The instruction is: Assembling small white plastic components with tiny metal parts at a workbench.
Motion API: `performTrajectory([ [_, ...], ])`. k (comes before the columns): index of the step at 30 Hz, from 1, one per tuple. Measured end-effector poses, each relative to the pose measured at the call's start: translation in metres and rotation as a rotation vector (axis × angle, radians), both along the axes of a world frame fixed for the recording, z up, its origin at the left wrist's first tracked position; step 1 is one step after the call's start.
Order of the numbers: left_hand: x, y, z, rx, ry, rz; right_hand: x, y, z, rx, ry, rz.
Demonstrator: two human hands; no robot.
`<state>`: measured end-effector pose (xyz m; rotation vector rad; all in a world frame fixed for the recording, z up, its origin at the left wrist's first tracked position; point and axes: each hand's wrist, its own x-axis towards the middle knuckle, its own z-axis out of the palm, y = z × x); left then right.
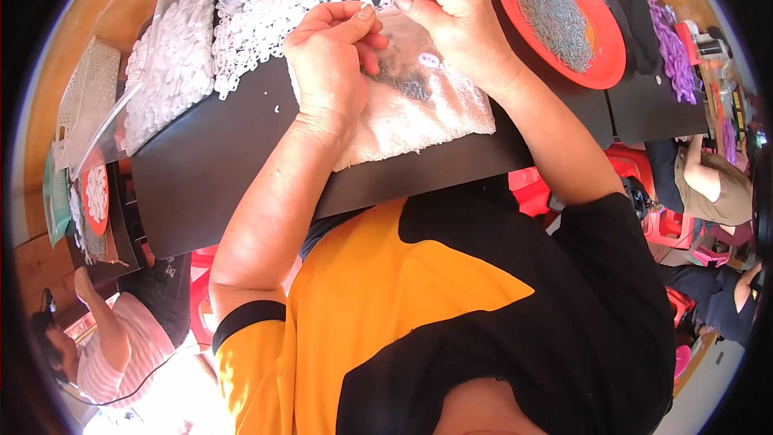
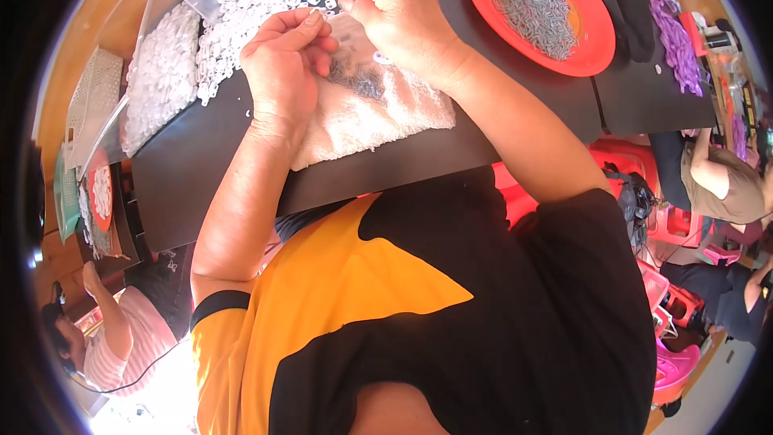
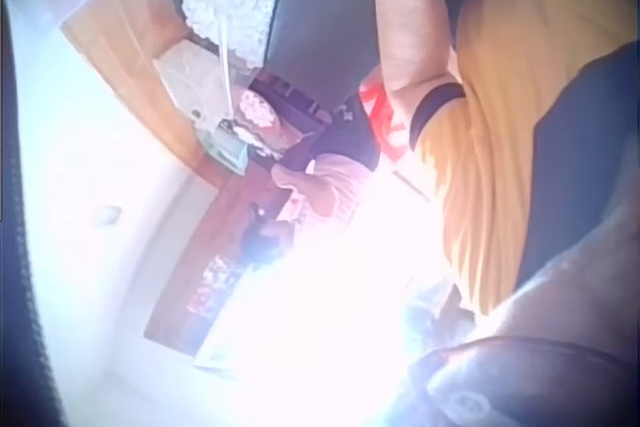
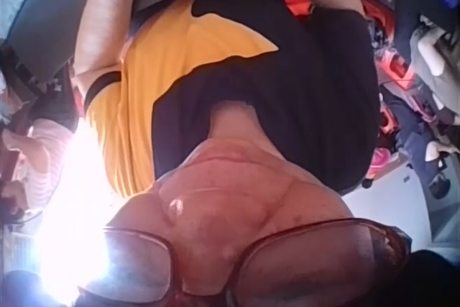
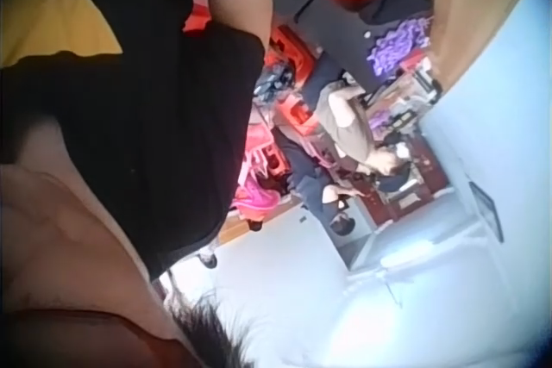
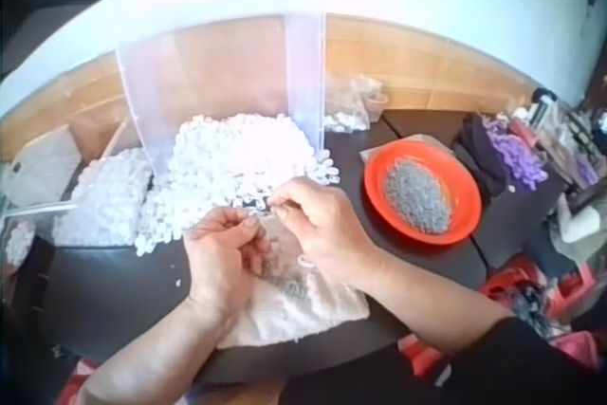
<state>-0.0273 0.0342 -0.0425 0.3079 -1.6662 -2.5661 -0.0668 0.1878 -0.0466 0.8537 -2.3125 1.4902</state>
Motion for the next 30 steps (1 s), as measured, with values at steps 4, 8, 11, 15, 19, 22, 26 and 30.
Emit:
performTrajectory([
  [4, -0.002, -0.003, 0.001, 0.002, 0.019, -0.015, -0.003, -0.004, -0.003, -0.010, 0.181, -0.046],
  [8, -0.001, -0.004, 0.002, -0.013, 0.010, -0.048, -0.002, -0.005, 0.000, -0.006, 0.192, -0.026],
  [11, -0.001, -0.004, 0.002, -0.012, 0.015, -0.057, -0.001, -0.005, 0.001, 0.007, 0.196, -0.032],
  [15, -0.001, -0.001, 0.003, 0.012, 0.000, -0.052, -0.001, -0.007, -0.001, 0.015, 0.232, -0.049],
  [19, 0.001, -0.002, -0.001, -0.016, -0.003, -0.067, 0.010, -0.011, 0.003, 0.052, 0.037, -0.074],
  [22, 0.002, -0.001, -0.001, -0.007, -0.009, -0.050, 0.008, -0.014, -0.005, -0.052, -0.154, -0.036],
  [26, 0.001, 0.003, -0.003, -0.004, -0.013, -0.028, 0.007, -0.015, -0.013, -0.218, -0.346, 0.005],
  [30, 0.002, 0.005, -0.001, -0.036, 0.009, -0.008, 0.014, -0.017, 0.003, -0.279, -0.477, 0.014],
])
